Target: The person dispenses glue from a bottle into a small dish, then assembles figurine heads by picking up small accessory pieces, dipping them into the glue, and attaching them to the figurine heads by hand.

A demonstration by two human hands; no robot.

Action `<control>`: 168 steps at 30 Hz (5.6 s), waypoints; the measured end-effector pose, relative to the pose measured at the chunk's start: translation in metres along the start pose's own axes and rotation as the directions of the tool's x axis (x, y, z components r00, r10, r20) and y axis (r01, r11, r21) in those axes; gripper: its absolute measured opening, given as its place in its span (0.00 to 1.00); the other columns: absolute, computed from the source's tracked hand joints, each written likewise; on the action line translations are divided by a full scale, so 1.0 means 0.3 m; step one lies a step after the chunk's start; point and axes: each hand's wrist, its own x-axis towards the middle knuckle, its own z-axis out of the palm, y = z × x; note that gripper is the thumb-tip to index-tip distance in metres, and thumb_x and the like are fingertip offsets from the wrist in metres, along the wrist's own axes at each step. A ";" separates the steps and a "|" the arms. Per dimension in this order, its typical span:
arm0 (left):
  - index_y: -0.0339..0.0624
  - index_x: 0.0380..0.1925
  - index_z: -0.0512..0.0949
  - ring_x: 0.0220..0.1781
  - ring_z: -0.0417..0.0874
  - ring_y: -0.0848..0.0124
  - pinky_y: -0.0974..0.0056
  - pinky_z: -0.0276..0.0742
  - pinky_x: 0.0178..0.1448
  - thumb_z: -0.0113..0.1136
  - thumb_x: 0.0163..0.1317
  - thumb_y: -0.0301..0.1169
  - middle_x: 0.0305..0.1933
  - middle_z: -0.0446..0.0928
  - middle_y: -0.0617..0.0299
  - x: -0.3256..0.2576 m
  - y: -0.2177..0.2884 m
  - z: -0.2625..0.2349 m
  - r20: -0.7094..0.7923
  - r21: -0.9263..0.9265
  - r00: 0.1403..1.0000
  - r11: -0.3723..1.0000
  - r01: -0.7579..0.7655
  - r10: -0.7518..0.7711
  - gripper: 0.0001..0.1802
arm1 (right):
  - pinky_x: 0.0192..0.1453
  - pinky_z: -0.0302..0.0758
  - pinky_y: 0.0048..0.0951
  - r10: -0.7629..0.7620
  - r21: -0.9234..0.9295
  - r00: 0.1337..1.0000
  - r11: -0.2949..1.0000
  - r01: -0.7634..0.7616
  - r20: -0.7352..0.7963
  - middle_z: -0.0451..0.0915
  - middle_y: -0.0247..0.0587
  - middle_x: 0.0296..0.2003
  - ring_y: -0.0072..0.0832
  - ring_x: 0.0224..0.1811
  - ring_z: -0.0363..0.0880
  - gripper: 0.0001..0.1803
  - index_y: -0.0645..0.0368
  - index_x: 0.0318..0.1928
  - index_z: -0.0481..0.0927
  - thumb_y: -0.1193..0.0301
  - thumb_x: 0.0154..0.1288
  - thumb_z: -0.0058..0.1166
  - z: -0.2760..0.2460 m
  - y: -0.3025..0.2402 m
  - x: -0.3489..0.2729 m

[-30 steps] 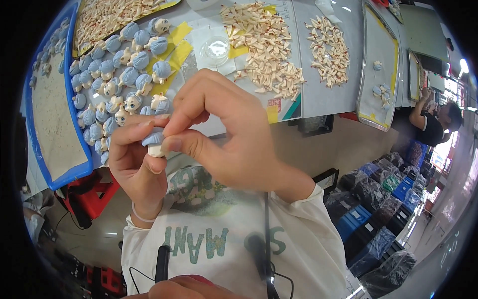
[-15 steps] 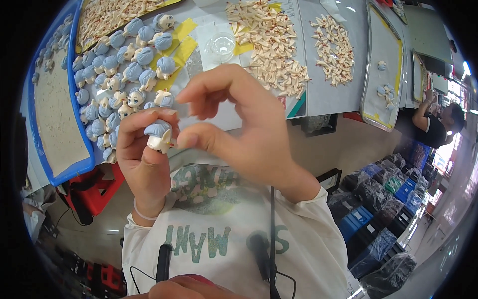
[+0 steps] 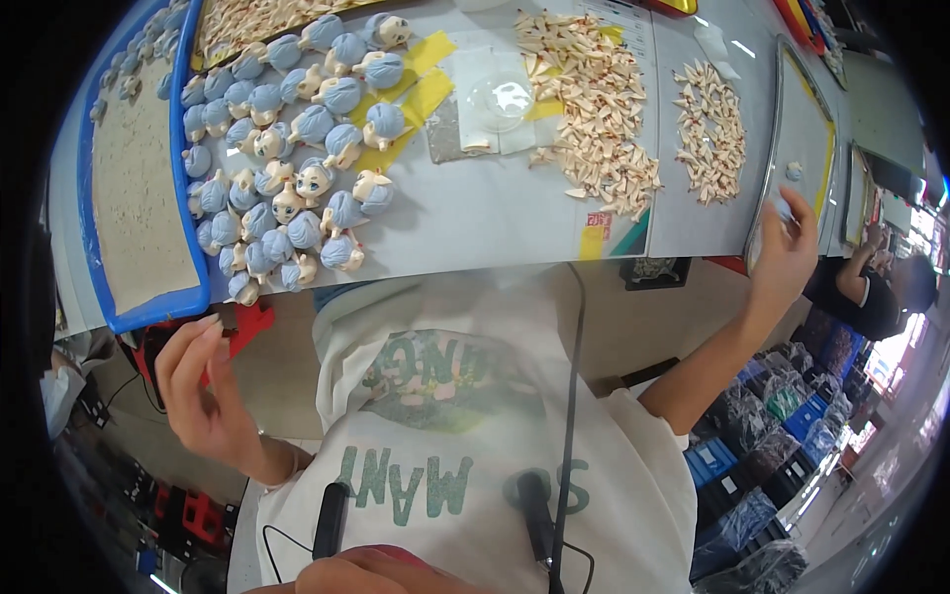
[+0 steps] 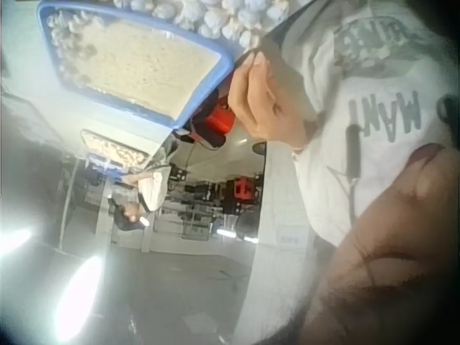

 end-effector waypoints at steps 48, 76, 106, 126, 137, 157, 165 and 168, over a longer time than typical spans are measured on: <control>0.37 0.45 0.64 0.42 0.77 0.62 0.67 0.78 0.39 0.65 0.46 0.24 0.44 0.70 0.48 0.120 0.090 0.270 0.390 -0.921 0.920 -0.013 0.390 -0.030 0.27 | 0.37 0.70 0.21 -0.513 0.745 0.788 0.658 0.106 0.341 0.77 0.43 0.30 0.25 0.33 0.74 0.11 0.68 0.30 0.78 0.90 0.43 0.53 0.204 -0.348 -0.068; 0.32 0.40 0.68 0.38 0.77 0.63 0.65 0.77 0.40 0.61 0.51 0.25 0.43 0.68 0.47 0.113 0.077 0.252 0.407 -0.911 0.911 -0.036 0.410 0.061 0.17 | 0.32 0.68 0.19 -0.655 0.517 0.619 0.743 0.425 0.433 0.77 0.35 0.25 0.20 0.27 0.73 0.04 0.66 0.25 0.77 0.84 0.45 0.56 0.303 -0.567 0.009; 0.33 0.41 0.70 0.45 0.73 0.64 0.63 0.70 0.49 0.67 0.46 0.29 0.43 0.70 0.51 0.101 0.102 0.311 0.337 -0.937 0.941 -0.080 0.339 0.036 0.23 | 0.29 0.61 0.20 -0.641 0.806 0.620 0.592 0.024 0.452 0.71 0.38 0.24 0.23 0.25 0.67 0.10 0.61 0.24 0.77 0.76 0.38 0.65 0.247 -0.638 -0.218; 0.32 0.37 0.77 0.35 0.76 0.70 0.72 0.70 0.36 0.71 0.37 0.28 0.38 0.77 0.51 0.083 0.108 0.285 0.151 -0.861 0.981 0.504 0.071 0.120 0.23 | 0.29 0.57 0.22 -0.675 0.697 0.571 0.679 0.232 0.468 0.70 0.32 0.20 0.22 0.23 0.63 0.12 0.58 0.18 0.71 0.75 0.38 0.65 0.224 -0.642 -0.247; 0.30 0.40 0.75 0.34 0.73 0.74 0.73 0.68 0.38 0.70 0.39 0.31 0.35 0.74 0.57 0.082 0.115 0.301 0.267 -0.932 0.959 0.279 0.233 0.094 0.26 | 0.25 0.59 0.20 -0.676 0.801 0.564 0.597 0.042 0.474 0.72 0.37 0.21 0.23 0.23 0.68 0.09 0.61 0.23 0.77 0.76 0.38 0.65 0.242 -0.618 -0.228; 0.31 0.41 0.74 0.35 0.70 0.75 0.73 0.65 0.40 0.69 0.42 0.31 0.35 0.72 0.59 0.056 0.140 0.318 0.312 -0.942 0.950 0.134 0.309 0.005 0.25 | 0.30 0.62 0.25 -0.672 0.811 0.660 0.563 0.160 0.337 0.73 0.34 0.21 0.26 0.25 0.68 0.08 0.59 0.22 0.79 0.76 0.36 0.63 0.264 -0.595 -0.268; 0.31 0.40 0.74 0.36 0.72 0.72 0.71 0.66 0.41 0.69 0.41 0.32 0.36 0.75 0.56 0.051 0.144 0.320 0.256 -0.925 0.966 0.299 0.233 0.039 0.25 | 0.34 0.67 0.24 -0.623 0.766 0.682 0.627 0.142 0.384 0.75 0.31 0.23 0.27 0.27 0.73 0.13 0.55 0.21 0.77 0.82 0.29 0.61 0.232 -0.590 -0.259; 0.34 0.37 0.75 0.38 0.73 0.68 0.68 0.67 0.43 0.69 0.40 0.34 0.37 0.77 0.54 0.073 0.146 0.326 0.155 -0.908 0.980 0.409 0.091 0.127 0.24 | 0.35 0.67 0.24 -0.604 0.743 0.654 0.663 0.094 0.456 0.75 0.31 0.25 0.26 0.29 0.73 0.12 0.56 0.24 0.77 0.81 0.32 0.62 0.212 -0.564 -0.226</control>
